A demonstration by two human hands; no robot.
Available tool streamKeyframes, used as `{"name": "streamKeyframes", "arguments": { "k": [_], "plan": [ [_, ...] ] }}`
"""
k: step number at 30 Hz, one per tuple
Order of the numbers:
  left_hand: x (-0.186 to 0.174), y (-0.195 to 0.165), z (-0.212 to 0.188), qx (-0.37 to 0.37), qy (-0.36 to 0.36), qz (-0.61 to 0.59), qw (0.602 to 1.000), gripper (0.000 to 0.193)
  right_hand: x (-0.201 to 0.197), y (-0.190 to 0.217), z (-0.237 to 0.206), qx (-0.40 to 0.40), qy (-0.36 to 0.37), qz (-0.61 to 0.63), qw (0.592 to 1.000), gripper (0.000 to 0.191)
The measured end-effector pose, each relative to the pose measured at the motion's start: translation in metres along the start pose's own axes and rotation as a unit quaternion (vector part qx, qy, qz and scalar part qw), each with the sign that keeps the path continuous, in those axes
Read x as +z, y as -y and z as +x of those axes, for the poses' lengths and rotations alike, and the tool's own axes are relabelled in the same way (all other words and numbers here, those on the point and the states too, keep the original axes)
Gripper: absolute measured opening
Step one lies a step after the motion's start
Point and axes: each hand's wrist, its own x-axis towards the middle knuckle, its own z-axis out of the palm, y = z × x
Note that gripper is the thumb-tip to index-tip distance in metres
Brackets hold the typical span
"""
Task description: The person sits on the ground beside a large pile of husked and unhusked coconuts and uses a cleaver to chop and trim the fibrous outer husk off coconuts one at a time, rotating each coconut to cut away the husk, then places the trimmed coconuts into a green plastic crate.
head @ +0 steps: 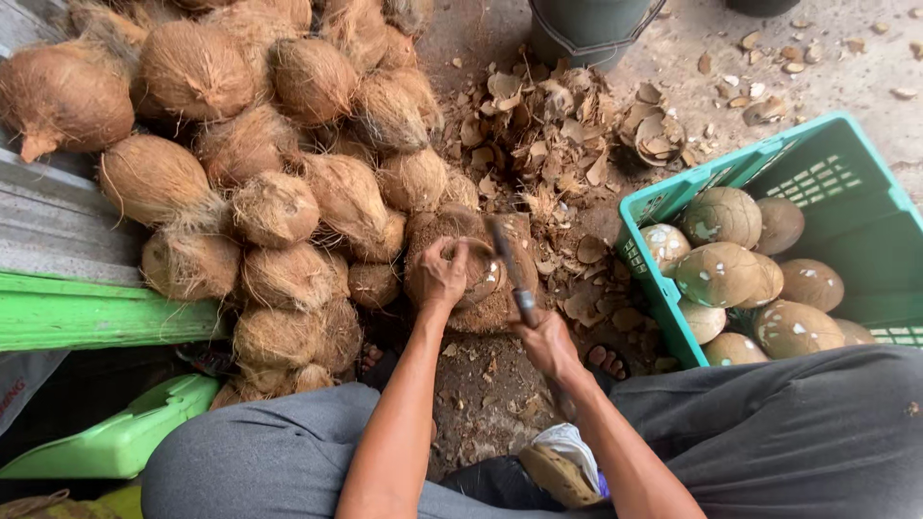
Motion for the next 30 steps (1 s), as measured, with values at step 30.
{"name": "streamKeyframes", "arguments": {
  "k": [30],
  "plan": [
    [-0.009,-0.022,-0.022,-0.042,0.008,-0.103,0.994,0.092,0.013,-0.052,0.014,0.013,0.023,0.004,1.000,0.030]
  ]
}}
